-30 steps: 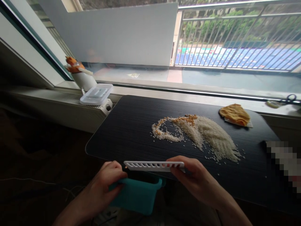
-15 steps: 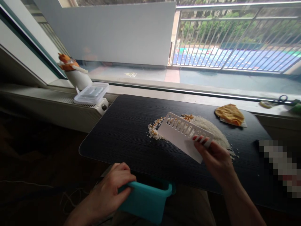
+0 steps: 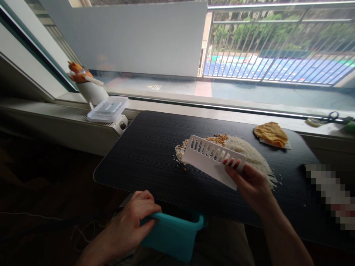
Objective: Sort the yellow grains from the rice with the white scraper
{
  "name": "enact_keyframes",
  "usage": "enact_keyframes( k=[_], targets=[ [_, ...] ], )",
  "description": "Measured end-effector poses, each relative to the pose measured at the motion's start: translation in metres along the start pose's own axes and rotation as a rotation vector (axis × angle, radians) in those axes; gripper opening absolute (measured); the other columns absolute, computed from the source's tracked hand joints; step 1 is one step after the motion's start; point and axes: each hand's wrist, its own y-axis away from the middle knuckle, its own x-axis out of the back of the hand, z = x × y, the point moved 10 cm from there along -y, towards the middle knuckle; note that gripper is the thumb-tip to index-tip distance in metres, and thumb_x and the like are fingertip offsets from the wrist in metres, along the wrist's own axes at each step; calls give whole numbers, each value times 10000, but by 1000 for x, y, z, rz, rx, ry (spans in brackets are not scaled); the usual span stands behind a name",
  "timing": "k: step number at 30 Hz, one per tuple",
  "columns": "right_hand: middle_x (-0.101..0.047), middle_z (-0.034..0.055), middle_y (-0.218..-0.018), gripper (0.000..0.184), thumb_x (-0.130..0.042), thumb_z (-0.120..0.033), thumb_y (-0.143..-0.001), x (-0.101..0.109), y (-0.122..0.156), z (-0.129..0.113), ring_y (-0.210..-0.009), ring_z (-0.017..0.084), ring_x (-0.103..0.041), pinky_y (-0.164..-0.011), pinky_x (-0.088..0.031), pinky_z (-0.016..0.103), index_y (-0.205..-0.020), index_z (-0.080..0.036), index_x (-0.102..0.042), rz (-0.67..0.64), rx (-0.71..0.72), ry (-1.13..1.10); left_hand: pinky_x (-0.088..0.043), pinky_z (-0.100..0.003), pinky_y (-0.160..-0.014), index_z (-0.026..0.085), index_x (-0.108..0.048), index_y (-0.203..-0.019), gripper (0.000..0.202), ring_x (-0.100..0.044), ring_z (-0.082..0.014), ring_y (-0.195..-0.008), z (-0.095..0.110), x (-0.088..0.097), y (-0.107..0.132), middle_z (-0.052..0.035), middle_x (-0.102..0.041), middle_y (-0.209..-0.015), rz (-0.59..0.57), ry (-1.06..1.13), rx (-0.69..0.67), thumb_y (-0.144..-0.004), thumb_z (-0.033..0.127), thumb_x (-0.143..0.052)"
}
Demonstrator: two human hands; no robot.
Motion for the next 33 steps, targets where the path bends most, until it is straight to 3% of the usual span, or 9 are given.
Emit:
enact_keyframes(
  k=[3, 8, 13, 17, 21, 27, 33],
  targets=[
    [-745, 42, -918, 211, -700, -395, -794, 0, 2, 0, -870, 192, -696, -778, -557, 267, -921, -231, -737, -12, 6, 9, -390, -351, -938, 222, -657, -904, 252, -523, -216, -1007, 0, 0, 0, -11, -651, -925, 8, 6, -7, -782, 42, -529],
    [-744, 42, -903, 193, -689, -384, -795, 15, -2, -3, -854, 194, -686, -764, -552, 284, -900, -228, -734, 118, 44, 62, -407, -338, -903, 219, -660, -900, 254, -525, -207, -977, 1, 1, 0, -9, -649, -886, 27, 24, -37, -787, 39, -520],
    [-732, 51, -854, 208, -658, -383, -819, -3, -14, -7, -780, 185, -671, -701, -550, 287, -893, -201, -726, 13, 77, 56, -423, -337, -886, 219, -666, -900, 265, -521, -214, -983, -1, 1, 0, -20, -648, -905, 29, 34, -23, -781, 38, -515],
    [-727, 45, -845, 202, -672, -375, -813, -6, -12, -10, -770, 177, -673, -687, -556, 270, -905, -204, -727, -56, 77, 59, -435, -334, -880, 223, -677, -912, 256, -528, -216, -985, -2, 1, 0, -25, -651, -913, 43, 46, -24, -787, 58, -527],
    [-732, 46, -885, 169, -713, -369, -785, 13, 0, -10, -847, 198, -692, -763, -580, 289, -863, -220, -723, -53, 85, 18, -436, -334, -886, 221, -679, -924, 250, -536, -215, -984, 0, 4, 1, -24, -659, -906, 59, 53, -37, -789, 67, -537],
    [-740, 35, -898, 134, -743, -362, -757, 58, 30, 10, -909, 223, -703, -865, -579, 325, -831, -252, -719, 183, -1, 28, -418, -313, -854, 218, -656, -900, 287, -527, -197, -948, 4, 3, -1, -9, -633, -879, 26, 39, -50, -771, 10, -506],
    [-754, 41, -884, 167, -759, -380, -731, 57, 50, 30, -864, 228, -718, -800, -595, 265, -834, -249, -748, 82, -58, 31, -407, -306, -835, 210, -648, -879, 267, -510, -194, -927, 5, 2, -2, -9, -605, -871, 7, 34, -33, -779, 6, -507]
  ],
)
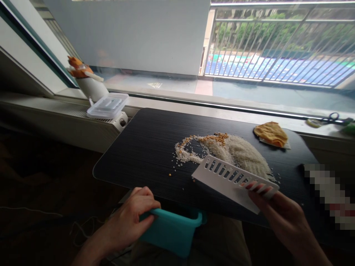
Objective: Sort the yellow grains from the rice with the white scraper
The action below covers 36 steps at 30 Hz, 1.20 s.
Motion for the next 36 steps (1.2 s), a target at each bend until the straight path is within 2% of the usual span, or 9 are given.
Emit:
enact_keyframes(
  k=[4, 9, 16, 22, 25, 29, 31, 34, 36],
  targets=[
    [-764, 37, -909, 185, -748, -387, -742, -2, 16, 5, -919, 234, -713, -833, -578, 250, -870, -254, -759, 47, -79, -41, -407, -299, -836, 207, -650, -874, 276, -504, -194, -938, 1, 1, -1, -9, -602, -862, 7, 2, -8, -775, -5, -504],
    [-773, 67, -887, 223, -715, -397, -770, -43, 34, -5, -794, 251, -730, -692, -607, 274, -901, -227, -776, -191, -147, -35, -419, -284, -817, 213, -657, -872, 256, -514, -187, -926, 2, 3, 1, -7, -599, -868, 21, 35, -18, -791, 17, -513],
    [-750, 60, -896, 197, -624, -355, -859, -101, 8, -43, -811, 202, -699, -739, -561, 255, -929, -212, -739, -305, 78, -56, -427, -316, -888, 211, -685, -895, 232, -542, -211, -973, -9, 15, 12, -27, -645, -897, 96, -4, -14, -792, 72, -531],
    [-740, 43, -874, 242, -560, -355, -905, -139, 15, -55, -777, 186, -675, -694, -543, 246, -979, -201, -733, -567, 103, 20, -467, -273, -795, 213, -691, -845, 236, -563, -192, -897, -22, 30, 21, -24, -628, -879, 112, -32, 41, -765, 83, -511],
    [-743, 46, -888, 221, -596, -349, -884, -122, 14, -53, -782, 188, -682, -691, -549, 246, -968, -203, -739, -505, 83, -10, -469, -266, -773, 216, -691, -855, 251, -562, -189, -888, -21, 32, 19, -22, -623, -878, 97, -48, 43, -764, 79, -502],
    [-743, 62, -940, 192, -688, -367, -809, -62, -11, -37, -903, 227, -691, -813, -563, 311, -909, -210, -735, -69, 45, -87, -454, -300, -877, 227, -696, -890, 255, -565, -201, -949, -13, 26, 12, -18, -657, -892, 86, -52, 2, -772, 71, -533],
    [-746, 66, -912, 223, -721, -395, -771, -41, -22, -29, -887, 240, -697, -801, -577, 344, -897, -212, -739, 66, 25, -61, -419, -336, -971, 230, -693, -894, 251, -568, -198, -956, -9, 21, 8, -12, -668, -894, 78, -45, -18, -772, 67, -546],
    [-747, 59, -871, 249, -742, -414, -745, -27, -35, -28, -848, 239, -703, -763, -590, 350, -898, -219, -747, 146, 16, -28, -371, -374, -1039, 227, -686, -888, 246, -572, -191, -937, -7, 15, 5, -9, -665, -885, 62, -43, -22, -775, 62, -543],
    [-748, 55, -877, 246, -739, -418, -749, -34, -37, -34, -847, 232, -702, -758, -589, 337, -900, -224, -745, 119, 44, -46, -391, -364, -1012, 224, -684, -877, 238, -568, -196, -950, -9, 14, 6, -14, -663, -890, 58, -37, -8, -777, 62, -541]
  ],
)
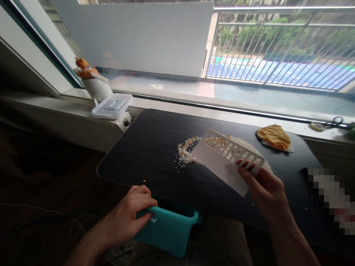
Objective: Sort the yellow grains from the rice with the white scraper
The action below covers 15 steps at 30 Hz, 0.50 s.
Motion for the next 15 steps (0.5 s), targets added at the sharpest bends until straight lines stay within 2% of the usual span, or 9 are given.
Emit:
enact_keyframes(
  k=[2, 6, 9, 12, 15],
  targets=[
    [-745, 56, -876, 245, -719, -429, -770, -22, 5, -8, -842, 223, -700, -752, -584, 316, -899, -222, -739, -104, 33, -42, -421, -345, -966, 223, -686, -871, 232, -561, -206, -972, -4, 1, 4, -19, -665, -892, 11, 7, 16, -776, 66, -545],
    [-732, 63, -902, 246, -621, -412, -857, -92, 31, -20, -839, 198, -689, -753, -554, 273, -918, -195, -721, -429, 82, -99, -462, -313, -889, 238, -706, -915, 260, -564, -218, -1007, -21, 10, 17, -25, -675, -938, 62, -12, 49, -779, 86, -545],
    [-723, 49, -883, 251, -561, -374, -899, -131, 43, -24, -823, 189, -673, -746, -526, 262, -962, -187, -715, -525, 108, -63, -473, -298, -884, 251, -724, -937, 234, -582, -229, -1032, -36, 23, 29, -26, -692, -951, 116, -73, 64, -784, 147, -581],
    [-718, 42, -872, 267, -527, -351, -915, -157, 50, -35, -795, 180, -654, -732, -504, 248, -986, -175, -714, -589, 166, -22, -489, -281, -854, 266, -736, -916, 192, -603, -234, -1002, -47, 38, 38, -21, -704, -946, 180, -151, 58, -776, 211, -615],
    [-696, 14, -791, 264, -500, -328, -930, -169, 60, -47, -702, 142, -612, -654, -476, 208, -945, -173, -713, -724, 206, 11, -500, -266, -819, 271, -735, -888, 164, -614, -225, -966, -52, 50, 43, -15, -695, -930, 217, -195, 70, -768, 239, -627]
  ],
)
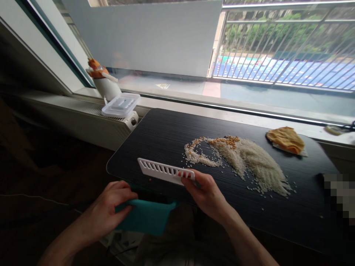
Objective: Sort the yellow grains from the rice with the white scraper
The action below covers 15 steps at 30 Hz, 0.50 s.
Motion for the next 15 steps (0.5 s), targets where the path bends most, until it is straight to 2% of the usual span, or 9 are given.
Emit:
enact_keyframes(
  k=[2, 4, 6, 10, 12, 15],
  targets=[
    [-676, 4, -739, 264, -501, -327, -931, 1, 6, -4, -660, 129, -591, -611, -466, 196, -911, -172, -713, -64, -5, 15, -501, -253, -788, 269, -728, -875, 156, -620, -208, -918, 2, 3, 0, -8, -687, -908, -2, 8, -4, -780, 230, -610],
    [-696, 16, -777, 246, -528, -329, -920, 19, 17, -1, -688, 140, -615, -637, -491, 207, -943, -176, -719, -23, -28, 20, -492, -243, -787, 267, -718, -877, 169, -618, -193, -898, 11, 1, 1, 2, -686, -882, -11, 33, -39, -796, 195, -587],
    [-728, 34, -857, 212, -578, -322, -895, 53, 31, 9, -747, 162, -661, -684, -529, 231, -983, -195, -723, 149, -57, -13, -475, -247, -832, 266, -705, -894, 197, -606, -193, -939, 27, -4, 1, 12, -694, -861, -22, 58, -107, -804, 149, -574],
    [-750, 38, -906, 121, -709, -311, -796, 127, 70, 32, -868, 206, -708, -815, -573, 302, -881, -230, -737, 573, -65, -81, -453, -267, -907, 260, -661, -974, 308, -570, -191, -1049, 60, -29, 0, 16, -701, -919, -76, 121, -175, -817, 45, -506],
    [-755, 35, -896, 132, -749, -323, -754, 151, 87, 43, -878, 221, -714, -847, -579, 339, -855, -239, -745, 721, -100, -75, -419, -320, -984, 254, -637, -1005, 360, -571, -192, -1067, 76, -38, -1, 11, -697, -957, -66, 152, -200, -803, 8, -469],
    [-760, 40, -895, 188, -777, -351, -717, 169, 103, 55, -890, 240, -717, -860, -580, 377, -869, -241, -757, 833, -197, -45, -349, -399, -1067, 261, -611, -1032, 362, -611, -188, -1006, 92, -52, -3, 20, -695, -973, -106, 166, -227, -801, 13, -482]
  ],
)
